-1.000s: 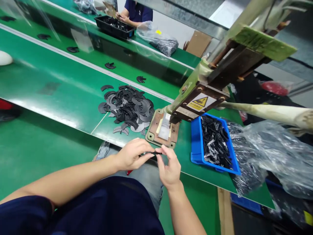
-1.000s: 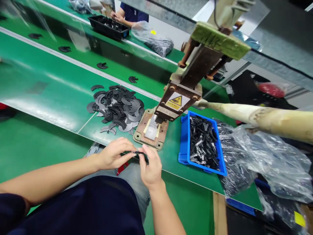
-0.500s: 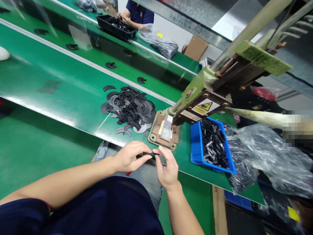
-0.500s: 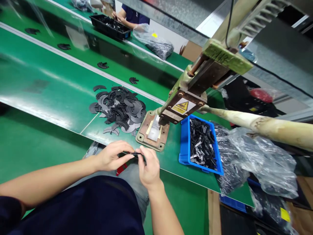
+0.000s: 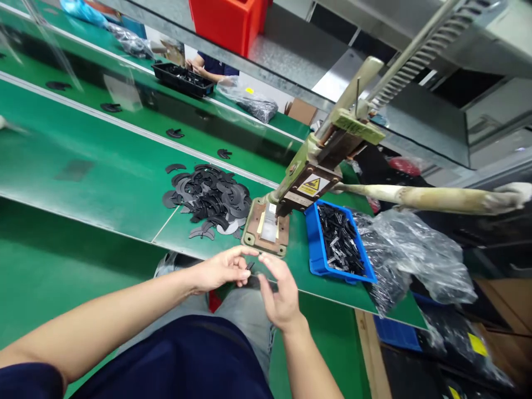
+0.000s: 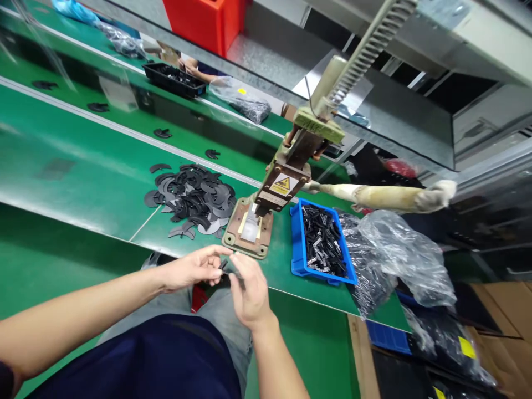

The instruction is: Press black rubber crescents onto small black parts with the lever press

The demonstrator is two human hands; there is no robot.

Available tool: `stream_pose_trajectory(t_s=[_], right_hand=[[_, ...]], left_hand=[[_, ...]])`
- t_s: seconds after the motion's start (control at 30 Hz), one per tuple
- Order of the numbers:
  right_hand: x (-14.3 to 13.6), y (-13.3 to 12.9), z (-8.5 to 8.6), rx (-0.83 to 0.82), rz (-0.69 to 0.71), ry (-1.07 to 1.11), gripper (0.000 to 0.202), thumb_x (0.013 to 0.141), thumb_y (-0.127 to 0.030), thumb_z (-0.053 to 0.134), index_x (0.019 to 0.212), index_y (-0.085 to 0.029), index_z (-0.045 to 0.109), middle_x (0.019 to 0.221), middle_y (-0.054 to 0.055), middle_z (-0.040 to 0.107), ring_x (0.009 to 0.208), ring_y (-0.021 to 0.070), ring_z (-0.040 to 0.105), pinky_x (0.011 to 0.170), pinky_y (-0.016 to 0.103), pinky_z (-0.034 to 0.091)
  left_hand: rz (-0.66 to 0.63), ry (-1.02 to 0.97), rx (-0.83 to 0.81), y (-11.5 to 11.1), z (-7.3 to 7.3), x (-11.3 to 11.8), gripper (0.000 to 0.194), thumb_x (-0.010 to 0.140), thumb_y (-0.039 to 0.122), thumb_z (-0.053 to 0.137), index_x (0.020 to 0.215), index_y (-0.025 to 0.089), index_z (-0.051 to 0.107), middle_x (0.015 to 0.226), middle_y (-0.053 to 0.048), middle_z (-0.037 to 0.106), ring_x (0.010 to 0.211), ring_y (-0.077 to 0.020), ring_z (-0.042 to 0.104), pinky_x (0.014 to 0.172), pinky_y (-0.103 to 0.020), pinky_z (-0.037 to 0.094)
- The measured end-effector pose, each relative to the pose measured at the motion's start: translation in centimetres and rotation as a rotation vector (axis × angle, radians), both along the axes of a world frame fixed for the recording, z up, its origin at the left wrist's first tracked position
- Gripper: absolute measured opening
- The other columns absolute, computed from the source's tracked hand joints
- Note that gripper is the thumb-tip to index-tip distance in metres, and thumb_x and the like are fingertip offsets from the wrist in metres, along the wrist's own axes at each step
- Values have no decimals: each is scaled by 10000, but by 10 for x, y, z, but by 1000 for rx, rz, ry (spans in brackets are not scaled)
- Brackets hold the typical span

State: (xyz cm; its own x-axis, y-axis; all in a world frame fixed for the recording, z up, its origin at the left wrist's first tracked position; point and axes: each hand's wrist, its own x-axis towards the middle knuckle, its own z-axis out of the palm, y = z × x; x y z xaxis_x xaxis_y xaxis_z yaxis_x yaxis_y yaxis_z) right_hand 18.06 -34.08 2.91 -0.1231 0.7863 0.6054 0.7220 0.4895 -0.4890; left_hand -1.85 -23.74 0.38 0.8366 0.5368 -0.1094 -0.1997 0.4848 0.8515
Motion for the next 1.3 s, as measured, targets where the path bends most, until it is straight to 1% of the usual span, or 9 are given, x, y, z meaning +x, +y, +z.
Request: stream_pose_trajectory(t_s=[0.17,0.3,0.4,0.5,0.7,0.77,0.87,1.17,1.3], right_hand=[[48,8,34,158,-351,254,435,897,-226,689,1327,-234,621,1261,110,694,1199,248,686,1086,529,573],[78,32,98,470,-440,500,363,890,-327,713,1222,-201,642,1114,75,692,1017,207,707,1038,513,573],[84,51,158,661,-294,542,397,911,-473,664,1219,-227,624,1139,68,655,1036,224,709,1014,524,586],[85,66,208,654,-72,470,537,856,-609,712,1236,-241,618,1179,88,636,1030,254,730,960,512,614],[102,85,253,387,154,301,323,853,-373,786,1112,-208,687,1135,71,682,635,127,675,506,314,514],[106,85,253,272,216,278,134,895,-334,733,914,-202,720,930,52,716,641,145,669,543,334,545],[102,77,239,242,223,277,302,932,-258,653,635,-215,623,610,8,601,643,196,679,742,468,634],[80,32,118,415,19,37,206,820,-149,665,652,-217,565,638,-40,591,689,159,640,949,534,568],[75,28,87,474,-81,46,235,802,-117,659,650,-221,515,658,-49,590,726,169,659,1001,569,550]], left_hand=[[224,113,350,45,1,19,340,872,417,792,1073,180,655,876,-26,701,800,-162,712,774,-301,565],[372,253,664,88,2,49,208,913,380,713,983,189,674,895,-25,741,803,-160,702,785,-288,561],[386,322,877,114,3,71,150,929,335,680,993,200,688,876,-4,746,771,-156,693,762,-274,552],[334,381,1170,130,1,87,128,962,293,635,997,206,722,956,-25,767,863,-182,710,834,-300,545],[210,416,1508,144,-3,98,197,991,245,590,1020,198,779,1055,-83,759,1052,-239,697,977,-363,530],[193,420,1517,145,-1,98,208,992,251,590,1019,191,787,1060,-92,743,1069,-248,688,993,-376,533],[186,426,1501,144,0,98,206,986,244,597,1031,183,790,1081,-91,734,1066,-244,689,990,-371,545],[216,436,1540,141,-5,97,227,1000,237,572,1058,175,783,1084,-89,765,1063,-236,716,990,-356,552],[190,511,1518,137,2,92,233,992,213,559,1101,189,763,1140,-86,770,1087,-238,718,990,-357,556]])
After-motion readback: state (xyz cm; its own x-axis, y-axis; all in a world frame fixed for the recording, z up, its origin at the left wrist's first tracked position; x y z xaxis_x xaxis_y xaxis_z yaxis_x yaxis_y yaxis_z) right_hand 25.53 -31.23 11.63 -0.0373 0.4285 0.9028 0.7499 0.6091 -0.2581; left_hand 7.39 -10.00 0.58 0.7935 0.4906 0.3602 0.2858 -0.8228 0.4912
